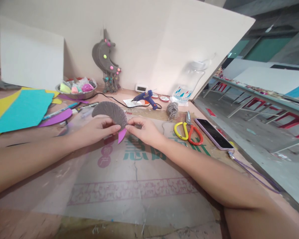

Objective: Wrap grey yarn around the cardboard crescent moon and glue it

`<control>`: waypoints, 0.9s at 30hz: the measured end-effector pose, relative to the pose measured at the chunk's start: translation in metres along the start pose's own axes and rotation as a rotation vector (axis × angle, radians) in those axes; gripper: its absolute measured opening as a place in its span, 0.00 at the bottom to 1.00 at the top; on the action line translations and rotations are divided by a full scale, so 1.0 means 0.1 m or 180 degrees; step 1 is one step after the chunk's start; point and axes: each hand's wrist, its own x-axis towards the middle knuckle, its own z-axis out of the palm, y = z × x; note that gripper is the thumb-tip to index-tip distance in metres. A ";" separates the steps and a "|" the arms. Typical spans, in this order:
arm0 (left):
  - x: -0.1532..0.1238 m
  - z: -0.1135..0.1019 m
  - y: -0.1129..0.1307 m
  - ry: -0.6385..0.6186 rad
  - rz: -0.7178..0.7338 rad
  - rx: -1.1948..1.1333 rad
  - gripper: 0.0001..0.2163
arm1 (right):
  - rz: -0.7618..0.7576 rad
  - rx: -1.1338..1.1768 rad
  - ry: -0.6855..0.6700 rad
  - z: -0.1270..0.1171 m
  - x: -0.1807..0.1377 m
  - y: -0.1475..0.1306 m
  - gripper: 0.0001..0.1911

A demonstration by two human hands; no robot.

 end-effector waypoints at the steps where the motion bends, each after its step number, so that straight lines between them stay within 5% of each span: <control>1: 0.00 0.00 0.00 0.0036 0.0167 0.0136 0.19 | 0.0022 0.0040 0.0030 0.00 0.00 0.00 0.07; 4: 0.01 -0.01 0.00 0.0119 0.0408 0.0360 0.17 | 0.0047 0.0106 0.0017 0.01 0.01 0.01 0.07; 17: -0.03 0.00 0.04 0.0003 -0.0118 -0.0152 0.14 | -0.0250 -0.0341 -0.0212 0.03 0.01 -0.05 0.07; 27: -0.03 -0.01 0.08 0.0073 0.0121 0.0223 0.16 | -0.0301 -0.0501 -0.0118 0.03 -0.01 -0.05 0.07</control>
